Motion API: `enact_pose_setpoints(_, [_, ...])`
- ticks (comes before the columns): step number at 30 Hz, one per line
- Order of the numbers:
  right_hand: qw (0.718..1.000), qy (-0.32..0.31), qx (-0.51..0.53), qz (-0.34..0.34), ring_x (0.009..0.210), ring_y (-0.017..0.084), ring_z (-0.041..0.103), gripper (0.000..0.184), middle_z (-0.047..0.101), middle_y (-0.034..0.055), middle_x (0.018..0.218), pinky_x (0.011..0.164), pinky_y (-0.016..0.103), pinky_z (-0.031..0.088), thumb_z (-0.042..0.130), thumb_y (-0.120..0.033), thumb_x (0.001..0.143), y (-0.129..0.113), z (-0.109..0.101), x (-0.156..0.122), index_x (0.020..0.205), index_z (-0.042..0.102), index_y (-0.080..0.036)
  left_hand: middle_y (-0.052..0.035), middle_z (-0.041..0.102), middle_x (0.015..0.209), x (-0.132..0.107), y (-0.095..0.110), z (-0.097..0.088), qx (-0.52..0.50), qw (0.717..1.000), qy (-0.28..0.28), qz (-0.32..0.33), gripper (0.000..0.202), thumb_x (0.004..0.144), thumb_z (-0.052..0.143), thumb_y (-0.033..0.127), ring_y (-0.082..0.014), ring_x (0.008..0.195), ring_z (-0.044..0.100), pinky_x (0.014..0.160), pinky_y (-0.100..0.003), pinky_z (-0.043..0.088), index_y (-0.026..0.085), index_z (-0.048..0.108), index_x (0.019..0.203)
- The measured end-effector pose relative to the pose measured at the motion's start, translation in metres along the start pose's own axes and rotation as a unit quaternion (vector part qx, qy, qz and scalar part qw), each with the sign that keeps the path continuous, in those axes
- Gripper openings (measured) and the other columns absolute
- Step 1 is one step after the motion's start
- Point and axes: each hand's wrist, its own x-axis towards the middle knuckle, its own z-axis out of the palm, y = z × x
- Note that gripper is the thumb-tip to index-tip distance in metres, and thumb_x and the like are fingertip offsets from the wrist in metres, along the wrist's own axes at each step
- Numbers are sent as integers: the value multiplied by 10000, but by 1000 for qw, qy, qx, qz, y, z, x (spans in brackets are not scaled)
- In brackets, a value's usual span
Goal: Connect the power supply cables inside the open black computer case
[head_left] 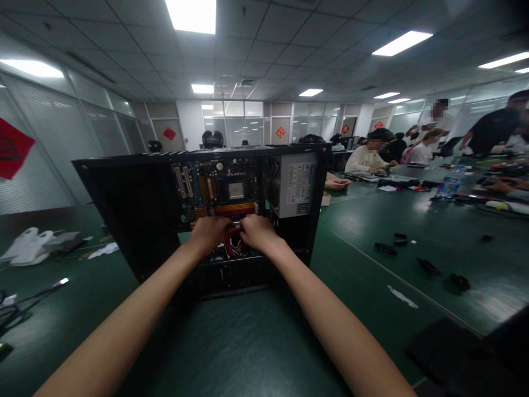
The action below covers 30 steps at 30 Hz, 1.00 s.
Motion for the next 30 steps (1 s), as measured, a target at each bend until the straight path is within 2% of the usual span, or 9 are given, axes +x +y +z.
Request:
enact_pose_setpoints(3, [1000,30,1,-9,1011,283,668,253,684,161,1111,832,366,516,527,-257,915,3,-6,-2,1061,701,-144,-102,739,1120,0,0,0,4,1000,1,4,344,948,464,362,-316,994,697,781,-381,515,259,706,1169])
enact_pose_setpoints(9, [986,148,41,-61,1056,227,598,263,603,114,1203,846,322,486,446,-231,969,5,-20,-6,1144,634,-171,-138,732,1108,-2,3,-6,0,1000,-17,-8,343,961,434,331,-337,985,702,791,-408,524,233,688,1169])
enact_pose_setpoints(12, [979,176,43,-89,1108,229,540,257,590,97,1220,847,320,479,459,-232,969,5,-17,-6,1146,640,-189,-134,725,1127,-2,3,-8,0,1000,-14,1,345,969,414,300,-337,997,700,798,-420,526,238,666,1198])
enact_pose_setpoints(15, [973,200,27,-109,1126,243,492,212,579,101,1208,857,327,473,507,-200,936,8,-11,-2,1062,676,-176,-137,730,1091,1,3,-7,10,1000,2,15,348,980,397,325,-332,994,700,799,-413,528,214,670,1163])
enact_pose_setpoints(17, [973,198,16,-113,1099,246,493,192,586,109,1157,864,330,468,518,-175,921,9,-7,1,1006,690,-161,-140,732,1072,2,3,-6,16,1000,3,19,356,985,389,343,-325,988,701,801,-404,526,201,680,1132])
enact_pose_setpoints(21, [982,158,2,-107,1046,239,535,186,598,126,1102,864,325,467,510,-135,914,10,1,7,953,692,-137,-143,735,1060,3,4,-4,33,999,-8,10,368,986,375,324,-328,969,704,792,-403,522,199,702,1098])
enact_pose_setpoints(26, [991,98,-6,-93,978,238,603,208,614,138,1093,807,325,485,485,-121,911,8,6,6,977,681,-130,-143,741,1037,2,6,-2,33,999,3,0,336,961,425,318,-344,957,704,774,-416,522,210,711,1101])
enact_pose_setpoints(30, [993,93,-16,-74,959,249,630,221,618,146,1080,762,327,495,461,-122,916,5,5,4,994,669,-121,-126,749,1016,1,5,-1,25,1000,6,-6,313,949,452,309,-335,946,709,759,-397,524,230,706,1114])
